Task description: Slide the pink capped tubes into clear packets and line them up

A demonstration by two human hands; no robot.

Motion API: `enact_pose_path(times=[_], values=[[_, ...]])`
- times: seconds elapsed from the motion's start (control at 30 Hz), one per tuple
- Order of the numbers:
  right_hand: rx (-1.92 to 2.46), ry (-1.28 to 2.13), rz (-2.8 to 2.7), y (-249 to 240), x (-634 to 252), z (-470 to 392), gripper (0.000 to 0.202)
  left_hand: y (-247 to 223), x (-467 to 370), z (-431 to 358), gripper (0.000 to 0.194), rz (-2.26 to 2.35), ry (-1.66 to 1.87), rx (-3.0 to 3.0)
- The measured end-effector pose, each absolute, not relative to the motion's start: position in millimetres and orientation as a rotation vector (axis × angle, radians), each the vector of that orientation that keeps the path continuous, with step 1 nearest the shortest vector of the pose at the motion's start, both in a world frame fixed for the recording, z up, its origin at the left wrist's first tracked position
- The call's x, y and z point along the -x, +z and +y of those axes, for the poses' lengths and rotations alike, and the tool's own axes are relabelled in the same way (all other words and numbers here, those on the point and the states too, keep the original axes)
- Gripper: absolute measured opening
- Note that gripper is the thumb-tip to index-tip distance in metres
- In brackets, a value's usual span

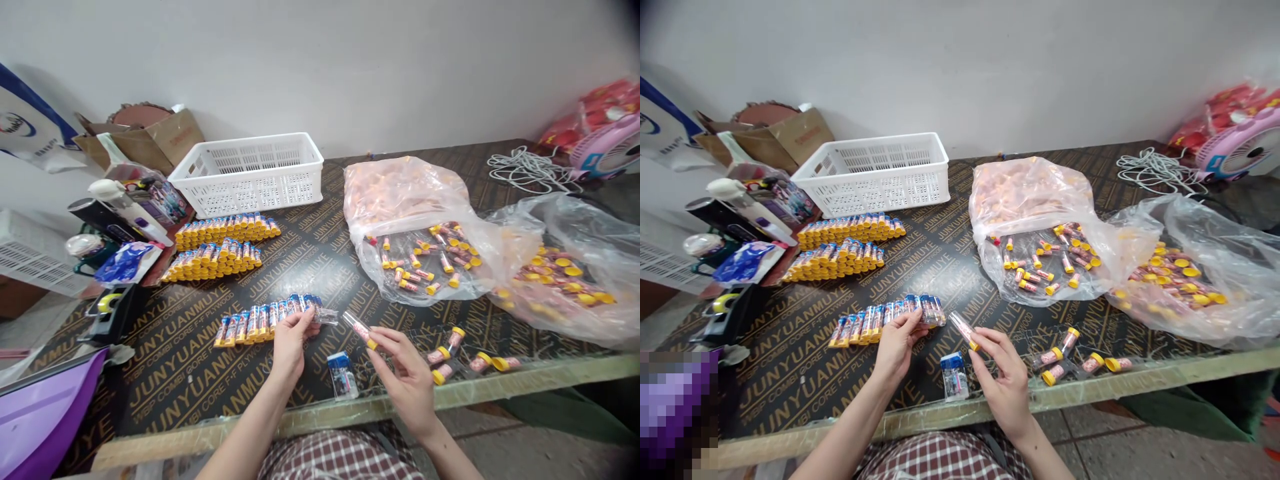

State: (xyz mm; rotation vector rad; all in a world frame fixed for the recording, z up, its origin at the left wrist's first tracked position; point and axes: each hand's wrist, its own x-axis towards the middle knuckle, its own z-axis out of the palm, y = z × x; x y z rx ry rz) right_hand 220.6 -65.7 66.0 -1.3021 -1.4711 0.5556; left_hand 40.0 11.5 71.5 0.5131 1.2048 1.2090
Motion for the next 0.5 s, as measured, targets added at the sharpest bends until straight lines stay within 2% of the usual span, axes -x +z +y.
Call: enact_pose_path(times=[0.17, 0.4, 0.5], values=[[1.282, 0.577, -1.468, 64, -217, -66, 0.028, 67, -40, 10, 0.037, 1.240, 1.198, -0.564], [1.216, 0.802, -1.548, 59, -211, -64, 0.028, 70, -48, 2, 0.038, 1.100, 1.160, -0.647], [1.206, 0.793, -1.572, 55, -210, -61, 0.030, 74, -50, -2, 0.047, 1.032, 1.095, -0.594]])
